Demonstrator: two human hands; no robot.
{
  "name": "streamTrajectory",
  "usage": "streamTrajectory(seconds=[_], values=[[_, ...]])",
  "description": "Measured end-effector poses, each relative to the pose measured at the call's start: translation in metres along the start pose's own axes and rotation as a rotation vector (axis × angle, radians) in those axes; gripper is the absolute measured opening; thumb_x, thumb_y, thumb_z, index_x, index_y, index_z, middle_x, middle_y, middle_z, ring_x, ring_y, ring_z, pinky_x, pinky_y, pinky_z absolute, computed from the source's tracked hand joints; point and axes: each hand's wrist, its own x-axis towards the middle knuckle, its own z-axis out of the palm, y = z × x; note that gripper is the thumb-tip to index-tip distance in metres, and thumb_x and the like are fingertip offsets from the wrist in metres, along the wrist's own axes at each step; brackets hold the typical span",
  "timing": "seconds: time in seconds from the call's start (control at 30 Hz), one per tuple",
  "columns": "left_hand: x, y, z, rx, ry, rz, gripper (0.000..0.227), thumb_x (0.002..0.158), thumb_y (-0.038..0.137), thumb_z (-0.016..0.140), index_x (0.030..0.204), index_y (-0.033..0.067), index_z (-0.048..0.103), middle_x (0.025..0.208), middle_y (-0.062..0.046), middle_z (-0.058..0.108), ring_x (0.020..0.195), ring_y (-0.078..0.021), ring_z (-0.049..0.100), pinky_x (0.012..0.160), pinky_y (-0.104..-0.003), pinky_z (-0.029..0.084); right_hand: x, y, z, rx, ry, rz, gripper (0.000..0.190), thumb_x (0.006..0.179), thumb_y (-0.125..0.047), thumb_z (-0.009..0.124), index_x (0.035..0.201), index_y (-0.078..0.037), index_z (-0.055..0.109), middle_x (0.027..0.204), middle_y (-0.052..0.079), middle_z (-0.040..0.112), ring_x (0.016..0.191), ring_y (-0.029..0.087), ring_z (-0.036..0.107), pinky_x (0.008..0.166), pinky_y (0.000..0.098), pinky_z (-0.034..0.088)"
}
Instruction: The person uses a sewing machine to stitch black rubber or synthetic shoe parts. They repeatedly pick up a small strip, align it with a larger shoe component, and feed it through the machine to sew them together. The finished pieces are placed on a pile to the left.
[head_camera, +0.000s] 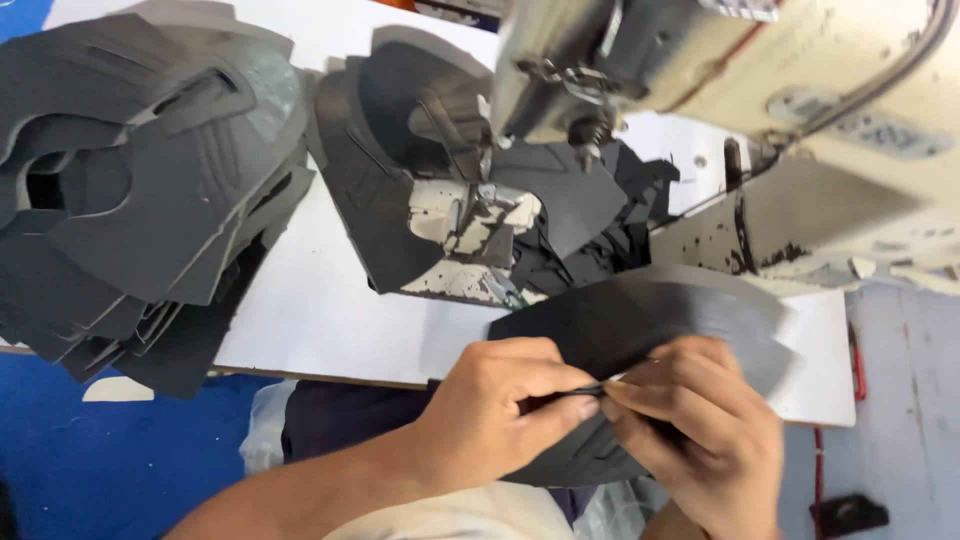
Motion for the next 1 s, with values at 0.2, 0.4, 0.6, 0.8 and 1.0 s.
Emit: streamTrajectory(seconds=[0.2,0.4,0.6,0.8,1.0], values=[[0.037,-0.035,-0.050,0.025,0.198,0.080,0.015,0.088,0.008,0.080,0.101,0.0013,0.077,0.084,-0.005,0.072,0.072,-0.0100,0.067,0.063,-0.026,0.053,0.058,-0.001,0.052,-0.440,0.163,-0.030,0.026,0.077,-0.010,0.085,0.101,-0.009,0.073,0.105,0.003,0.072,0.101,0.023,0.065,0.113,0.0466,0.041],[0.085,-0.091,-0.088,-0.118,0.303,-0.191,0.015,0.088,0.007,0.079,0.099,-0.0026,0.078,0.078,-0.001,0.073,0.068,-0.0037,0.060,0.059,-0.022,0.049,0.101,0.042,0.101,-0.589,0.125,-0.036,0.025,0.089,-0.014,0.079,0.114,-0.012,0.076,0.124,0.002,0.070,0.121,0.027,0.059,0.118,0.0525,0.028],[0.118,-0.099,-0.102,-0.205,0.383,-0.429,0.014,0.082,0.005,0.081,0.092,-0.0042,0.079,0.074,-0.002,0.074,0.064,-0.0031,0.059,0.056,-0.021,0.046,0.122,0.075,0.112,-0.354,0.059,0.063,0.030,0.090,-0.008,0.074,0.121,-0.008,0.073,0.129,0.006,0.070,0.124,0.031,0.059,0.106,0.0425,0.047],[0.129,-0.092,-0.099,-0.233,0.410,-0.481,0.011,0.083,0.003,0.080,0.089,-0.0063,0.080,0.072,-0.001,0.070,0.063,-0.0042,0.055,0.054,-0.022,0.043,0.124,0.087,0.108,-0.175,0.033,0.215,0.028,0.094,-0.010,0.073,0.122,-0.010,0.074,0.123,0.004,0.072,0.114,0.021,0.067,0.098,0.0354,0.051],[0.121,-0.106,-0.095,-0.279,0.416,-0.407,0.014,0.083,0.002,0.079,0.093,-0.0070,0.079,0.077,-0.002,0.071,0.067,-0.0047,0.060,0.059,-0.021,0.047,0.121,0.083,0.105,-0.363,0.081,0.053,0.026,0.091,-0.013,0.074,0.117,-0.011,0.075,0.124,0.004,0.072,0.119,0.023,0.064,0.108,0.0454,0.036]])
